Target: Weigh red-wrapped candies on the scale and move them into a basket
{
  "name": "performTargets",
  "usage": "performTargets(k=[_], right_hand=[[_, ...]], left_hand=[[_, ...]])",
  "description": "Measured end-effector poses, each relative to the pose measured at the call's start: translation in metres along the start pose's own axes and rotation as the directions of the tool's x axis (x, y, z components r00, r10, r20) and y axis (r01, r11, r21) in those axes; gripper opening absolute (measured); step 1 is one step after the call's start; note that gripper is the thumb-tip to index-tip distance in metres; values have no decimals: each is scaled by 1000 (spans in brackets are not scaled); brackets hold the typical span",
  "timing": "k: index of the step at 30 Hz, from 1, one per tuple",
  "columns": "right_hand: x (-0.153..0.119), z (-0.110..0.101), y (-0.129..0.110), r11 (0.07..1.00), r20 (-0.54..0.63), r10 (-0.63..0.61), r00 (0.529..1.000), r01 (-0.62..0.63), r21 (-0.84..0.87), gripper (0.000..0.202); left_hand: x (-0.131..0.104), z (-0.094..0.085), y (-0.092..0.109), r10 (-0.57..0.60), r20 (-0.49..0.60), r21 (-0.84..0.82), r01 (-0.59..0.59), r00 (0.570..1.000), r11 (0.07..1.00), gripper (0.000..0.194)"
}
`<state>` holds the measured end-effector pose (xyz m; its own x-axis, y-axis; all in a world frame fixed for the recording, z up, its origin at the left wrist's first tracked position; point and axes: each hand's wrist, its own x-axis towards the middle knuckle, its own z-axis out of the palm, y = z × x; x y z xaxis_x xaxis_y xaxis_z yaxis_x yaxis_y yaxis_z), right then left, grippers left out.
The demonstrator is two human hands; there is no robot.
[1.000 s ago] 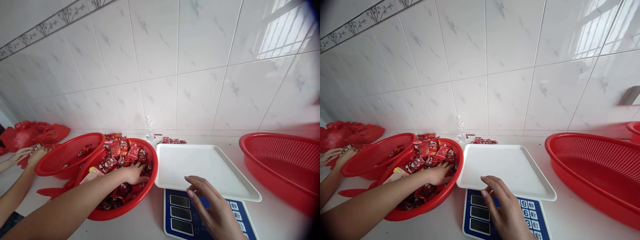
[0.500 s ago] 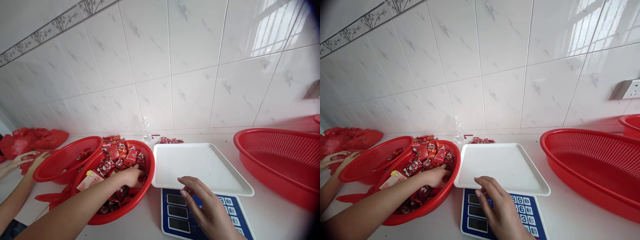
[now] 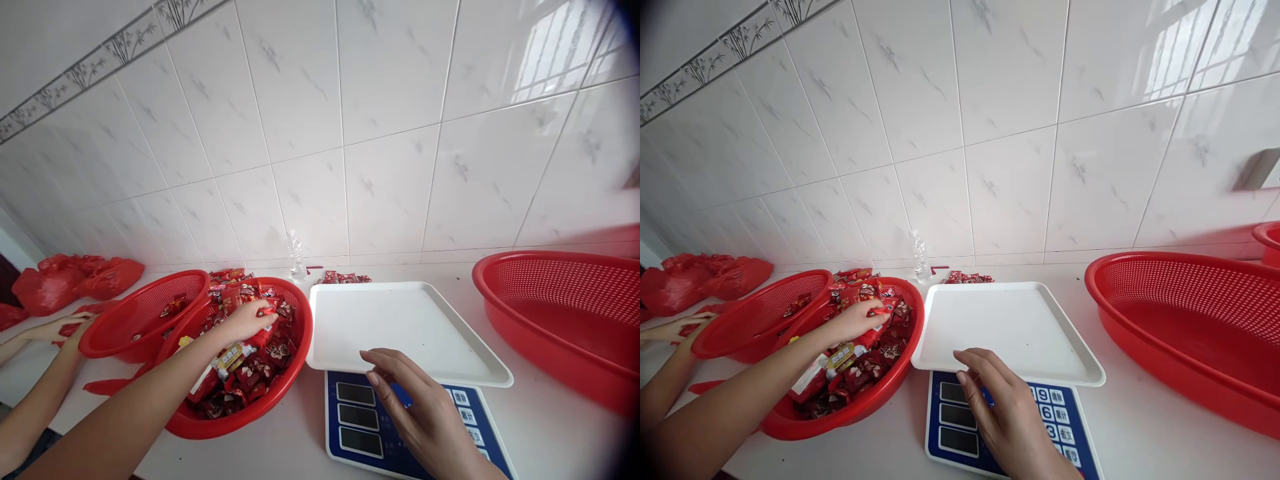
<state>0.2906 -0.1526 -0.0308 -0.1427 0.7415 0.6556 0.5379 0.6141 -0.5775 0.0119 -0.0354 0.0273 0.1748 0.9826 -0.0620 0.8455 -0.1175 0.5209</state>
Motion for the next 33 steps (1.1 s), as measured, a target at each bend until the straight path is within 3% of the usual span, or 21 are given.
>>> performTargets(k=[3, 6, 9, 15, 19, 21, 22, 25, 27, 30, 33], right_hand=[[1, 0, -1, 1000, 5, -1, 1000, 2, -6, 21], [2, 0, -2, 1000, 8, 6, 1000, -6, -16, 21], [2, 1, -2, 1000, 14, 9, 1000, -9, -19, 21], [2, 1, 0, 999, 36, 37, 999, -38, 30, 21], [3, 4, -1, 954, 74, 204, 976, -215, 209, 24], [6, 6, -6, 831, 128, 347, 929, -368, 417, 32], [8, 6, -10, 719, 170, 411, 895, -434, 544, 37], [19, 7, -23, 248, 339, 489, 804, -500, 830, 49], [29, 6, -27, 9, 404, 490, 772, -468, 884, 53], [41, -1, -23, -131, 381, 585, 716, -381, 915, 49], [46, -14, -14, -116, 299, 673, 677, -303, 946, 37]], left_hand=[[3, -7, -1, -120, -97, -189, 100, 988, 977, 39], [5, -3, -2, -255, -68, -407, 207, 964, 890, 50], [4, 4, -1, -226, -4, -514, 192, 974, 836, 50], [-2, 9, 4, -186, 34, -491, 179, 982, 853, 60], [-7, 7, 25, -105, -22, -578, 73, 994, 813, 46], [-12, 10, 46, -39, -54, -620, -3, 998, 785, 41], [-16, 14, 59, 4, -68, -633, -47, 998, 772, 40], [-30, 34, 101, 196, -125, -582, -232, 973, 779, 36], [-40, 54, 126, 383, -115, -450, -392, 917, 803, 28], [-49, 84, 153, 621, -51, -173, -620, 782, 765, 25], [-45, 106, 170, 719, -36, 52, -717, 695, 695, 38]])
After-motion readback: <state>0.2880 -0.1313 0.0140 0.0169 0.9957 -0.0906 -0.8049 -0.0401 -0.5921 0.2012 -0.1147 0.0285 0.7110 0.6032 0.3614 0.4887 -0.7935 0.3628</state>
